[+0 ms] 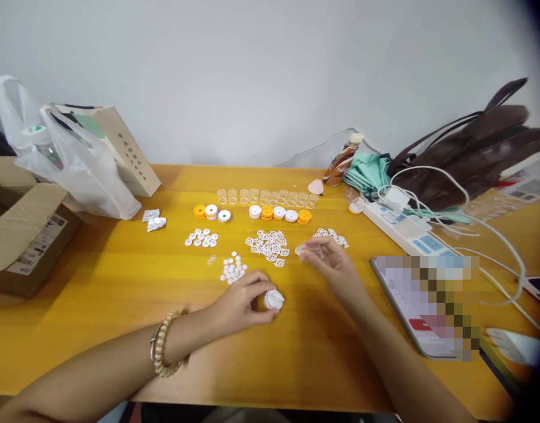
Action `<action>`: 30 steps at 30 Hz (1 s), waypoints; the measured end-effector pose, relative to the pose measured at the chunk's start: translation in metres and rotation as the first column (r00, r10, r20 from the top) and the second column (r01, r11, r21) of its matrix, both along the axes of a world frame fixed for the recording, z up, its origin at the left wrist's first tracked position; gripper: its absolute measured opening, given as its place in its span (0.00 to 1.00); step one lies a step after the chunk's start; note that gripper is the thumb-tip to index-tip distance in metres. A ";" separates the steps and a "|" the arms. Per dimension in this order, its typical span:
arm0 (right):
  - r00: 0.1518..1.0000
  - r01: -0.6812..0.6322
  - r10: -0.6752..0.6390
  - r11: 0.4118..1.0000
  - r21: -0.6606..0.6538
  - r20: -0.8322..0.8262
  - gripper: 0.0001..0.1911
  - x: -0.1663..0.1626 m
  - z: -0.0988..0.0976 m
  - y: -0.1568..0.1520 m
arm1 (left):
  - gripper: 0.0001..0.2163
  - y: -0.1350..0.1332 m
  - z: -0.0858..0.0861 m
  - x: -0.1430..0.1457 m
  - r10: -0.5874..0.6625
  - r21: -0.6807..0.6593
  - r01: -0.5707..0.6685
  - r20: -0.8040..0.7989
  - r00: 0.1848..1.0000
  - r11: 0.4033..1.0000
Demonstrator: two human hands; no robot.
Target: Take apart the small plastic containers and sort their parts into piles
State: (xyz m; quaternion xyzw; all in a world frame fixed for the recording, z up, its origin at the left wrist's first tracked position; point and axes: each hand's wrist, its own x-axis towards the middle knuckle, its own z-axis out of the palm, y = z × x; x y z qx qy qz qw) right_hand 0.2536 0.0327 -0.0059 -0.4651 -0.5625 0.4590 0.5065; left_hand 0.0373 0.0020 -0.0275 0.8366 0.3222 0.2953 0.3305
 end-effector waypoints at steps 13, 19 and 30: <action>0.796 0.427 -0.457 0.889 0.167 0.397 0.21 0.055 0.006 0.072 | 0.19 -0.002 -0.010 -0.001 -0.024 0.133 0.024 -0.002 1.000 0.991; 0.528 0.351 -0.446 0.890 0.293 0.722 0.15 0.071 -0.002 0.130 | 0.20 -0.002 -0.008 -0.001 -0.031 0.126 0.031 -0.004 1.000 0.992; 0.549 0.368 -0.417 0.899 0.239 0.724 0.28 0.069 -0.016 0.158 | 0.20 -0.003 -0.010 -0.001 -0.015 0.104 0.017 -0.014 1.000 0.994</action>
